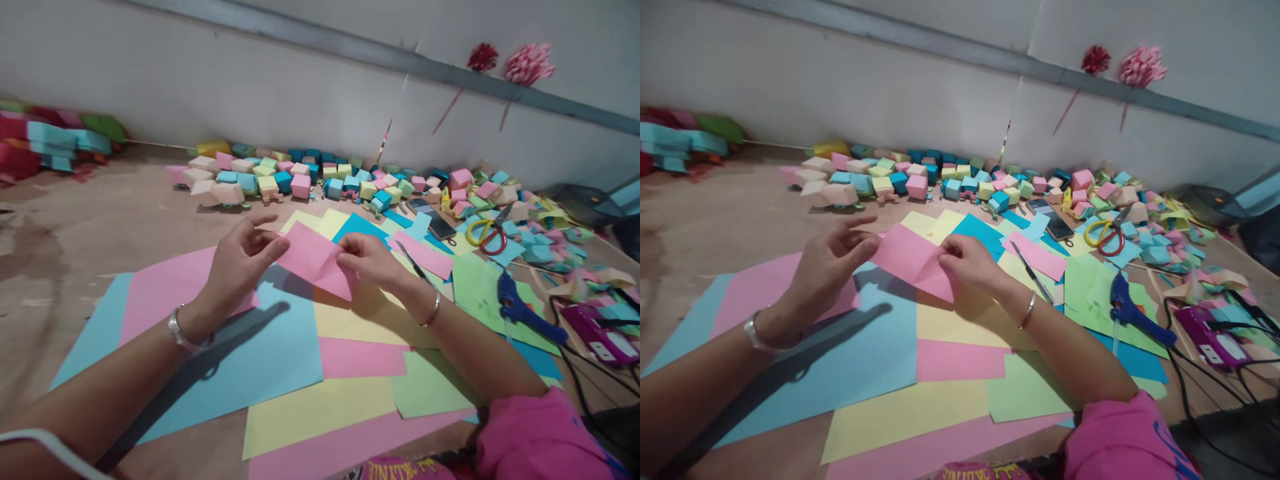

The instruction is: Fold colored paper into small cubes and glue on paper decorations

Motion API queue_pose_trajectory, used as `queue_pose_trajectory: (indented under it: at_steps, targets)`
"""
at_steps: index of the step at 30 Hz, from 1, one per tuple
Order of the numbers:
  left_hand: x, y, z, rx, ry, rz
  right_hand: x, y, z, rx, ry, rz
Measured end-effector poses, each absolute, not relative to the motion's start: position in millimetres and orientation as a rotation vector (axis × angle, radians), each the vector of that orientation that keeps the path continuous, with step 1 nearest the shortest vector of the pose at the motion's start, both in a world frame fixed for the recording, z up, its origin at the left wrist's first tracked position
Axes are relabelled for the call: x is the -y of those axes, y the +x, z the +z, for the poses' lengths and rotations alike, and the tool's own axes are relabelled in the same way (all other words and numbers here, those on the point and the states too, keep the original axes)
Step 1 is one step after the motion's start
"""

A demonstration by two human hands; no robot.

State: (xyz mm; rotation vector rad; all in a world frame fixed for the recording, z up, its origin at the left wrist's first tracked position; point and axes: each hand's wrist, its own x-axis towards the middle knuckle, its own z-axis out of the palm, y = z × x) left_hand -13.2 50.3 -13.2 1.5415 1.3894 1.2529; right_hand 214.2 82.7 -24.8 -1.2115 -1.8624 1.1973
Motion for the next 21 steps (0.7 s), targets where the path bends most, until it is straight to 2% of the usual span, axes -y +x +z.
queue_pose_trajectory:
  at_steps: [4,9,11,14,17,21]
  targets:
    - [-57.0,-18.9,-14.3,-1.301,1.394,1.233,-85.2,213.1,-28.4,1.509,-1.146,1.517]
    - [-58.2,-25.6,-6.1,-1.145,1.451,1.351,-79.9,210.7,-25.9,1.269,-1.029,1.648]
    - [-58.7,-30.2,0.7,-1.178,1.495,1.322,-76.4,209.9,-24.9,1.293,-1.037,1.601]
    - [-63.8,-38.6,3.4,-1.485,1.714,1.066,-71.4,207.7,-27.6,1.473,-1.143,1.353]
    - [-68.6,-41.6,-5.2,-1.760,2.118,0.850,-66.1,202.8,-33.8,1.740,-1.185,1.220]
    - [-54.3,-27.2,-13.4,-1.873,2.675,0.636,-56.7,196.5,-37.8,2.013,-1.296,1.128]
